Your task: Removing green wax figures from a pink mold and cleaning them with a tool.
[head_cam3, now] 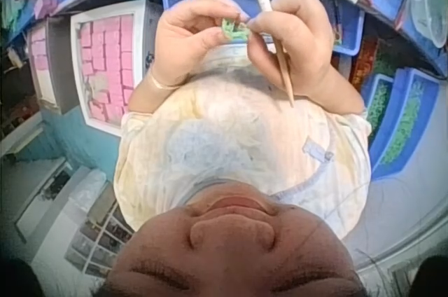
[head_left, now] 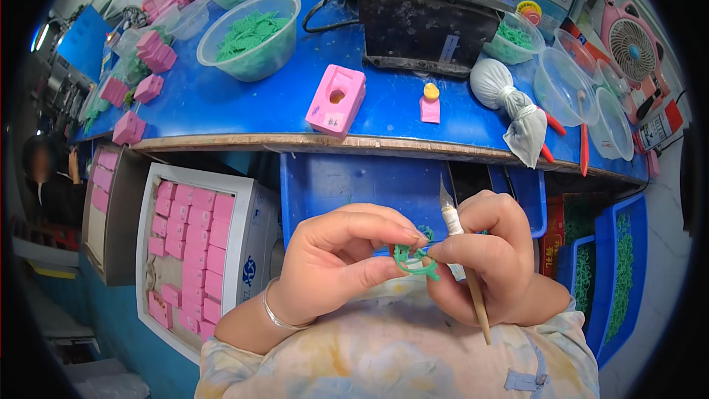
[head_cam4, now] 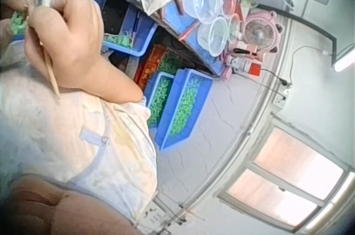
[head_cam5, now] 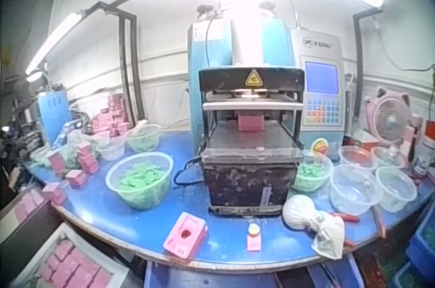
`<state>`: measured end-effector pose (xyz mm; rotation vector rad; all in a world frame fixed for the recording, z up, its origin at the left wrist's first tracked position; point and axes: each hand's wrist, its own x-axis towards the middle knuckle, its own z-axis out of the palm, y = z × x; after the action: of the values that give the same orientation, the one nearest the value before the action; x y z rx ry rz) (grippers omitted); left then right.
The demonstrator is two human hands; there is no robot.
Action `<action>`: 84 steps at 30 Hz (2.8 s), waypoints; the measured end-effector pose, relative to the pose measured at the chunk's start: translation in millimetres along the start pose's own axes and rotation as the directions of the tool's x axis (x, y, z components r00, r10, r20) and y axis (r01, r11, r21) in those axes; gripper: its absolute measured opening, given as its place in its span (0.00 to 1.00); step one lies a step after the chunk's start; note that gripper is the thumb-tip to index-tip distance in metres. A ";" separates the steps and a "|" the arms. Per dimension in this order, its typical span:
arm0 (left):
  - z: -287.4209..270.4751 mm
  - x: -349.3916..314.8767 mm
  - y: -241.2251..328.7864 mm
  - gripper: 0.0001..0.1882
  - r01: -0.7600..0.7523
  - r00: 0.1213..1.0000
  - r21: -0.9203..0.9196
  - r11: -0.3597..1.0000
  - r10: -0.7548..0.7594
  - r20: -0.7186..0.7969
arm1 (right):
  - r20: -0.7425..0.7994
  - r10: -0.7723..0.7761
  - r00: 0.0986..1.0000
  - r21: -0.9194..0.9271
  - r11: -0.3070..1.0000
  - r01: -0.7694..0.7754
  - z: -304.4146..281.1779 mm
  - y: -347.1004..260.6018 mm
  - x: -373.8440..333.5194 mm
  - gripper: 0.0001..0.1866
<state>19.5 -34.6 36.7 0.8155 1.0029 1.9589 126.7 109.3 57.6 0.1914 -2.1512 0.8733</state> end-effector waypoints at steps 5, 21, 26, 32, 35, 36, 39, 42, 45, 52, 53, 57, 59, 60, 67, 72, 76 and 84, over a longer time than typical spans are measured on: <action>-11.0 -2.2 -9.5 0.13 -0.003 0.994 -0.179 0.984 0.022 0.109 | 0.079 -0.008 0.997 0.079 0.997 0.002 -7.2 2.4 -0.3 0.15; -0.7 -4.7 -3.5 0.13 0.016 1.000 -0.011 1.000 -0.016 -0.005 | 0.020 -0.030 0.999 0.341 0.940 0.022 -13.2 -1.1 2.5 0.13; -12.3 -4.5 -6.3 0.15 -0.018 0.990 -0.050 0.999 0.025 0.141 | 0.030 -0.142 0.989 0.240 0.962 0.131 -12.5 -0.9 5.4 0.16; -12.9 -4.8 -6.4 0.15 -0.012 0.990 -0.058 0.998 0.020 0.138 | 0.055 -0.171 0.984 0.233 0.960 0.154 -11.8 0.9 5.5 0.15; -12.8 -4.9 -6.8 0.15 -0.003 0.990 -0.061 0.998 0.011 0.138 | 0.057 -0.169 0.984 0.223 0.963 0.152 -11.5 0.2 5.1 0.14; -12.9 -5.0 -7.0 0.15 -0.001 0.991 -0.058 0.998 0.008 0.136 | 0.057 -0.169 0.984 0.223 0.963 0.153 -11.8 0.0 5.4 0.14; -12.7 -4.7 -7.4 0.15 -0.006 0.991 -0.062 0.998 0.015 0.133 | 0.073 -0.165 0.984 0.241 0.960 0.143 -12.9 -0.1 6.7 0.13; -13.2 -3.9 -7.7 0.15 -0.011 0.990 -0.062 0.998 0.019 0.143 | 0.097 -0.171 0.980 0.249 0.958 0.143 -13.3 0.3 7.4 0.13; -13.5 -3.8 -7.2 0.14 -0.009 0.987 -0.058 0.998 0.018 0.158 | 0.072 -0.148 0.986 0.288 0.950 0.121 -11.0 -0.1 6.3 0.14; -10.9 -3.8 -6.4 0.14 -0.006 0.990 -0.089 0.996 0.018 0.138 | 0.014 -0.163 0.987 0.295 0.944 0.151 -11.2 0.6 6.1 0.13; -10.8 -3.9 -6.3 0.14 -0.006 0.990 -0.081 0.997 0.017 0.138 | -0.007 -0.174 0.985 0.284 0.944 0.169 -11.0 0.5 5.9 0.13; -13.1 -3.7 -7.6 0.14 -0.035 0.987 -0.032 0.999 0.040 0.158 | -0.006 -0.182 0.983 0.284 0.943 0.176 -10.5 0.6 6.7 0.13; -12.9 -3.1 -7.1 0.14 -0.035 0.986 -0.030 0.999 0.039 0.159 | 0.023 -0.203 0.979 0.260 0.947 0.190 -11.7 1.0 7.6 0.12; -12.5 -2.5 -6.7 0.14 -0.034 0.986 -0.028 0.999 0.038 0.161 | 0.023 -0.202 0.979 0.258 0.947 0.190 -12.2 0.9 7.6 0.12; -13.5 -2.7 -6.9 0.14 -0.051 0.986 -0.023 0.998 0.054 0.159 | 0.066 -0.277 0.959 0.150 0.953 0.264 -17.7 -1.7 9.6 0.09; -13.6 -4.6 -4.8 0.14 0.069 0.985 -0.120 0.990 -0.048 0.168 | 0.098 -0.256 0.962 0.197 0.952 0.233 -22.9 -2.3 11.3 0.09; -13.9 -1.8 -6.1 0.15 0.096 0.975 -0.180 0.979 -0.056 0.216 | 0.074 -0.158 0.985 0.318 0.940 0.127 -24.0 -1.0 11.0 0.08; -14.5 -2.3 -6.7 0.17 0.244 0.961 -0.434 0.867 -0.155 0.230 | 0.296 -0.132 0.946 0.268 0.962 0.051 -39.7 -6.4 19.6 0.10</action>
<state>11.4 -39.2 23.5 0.5847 0.4567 1.7942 140.6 132.9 93.1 0.5929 -2.2868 1.1278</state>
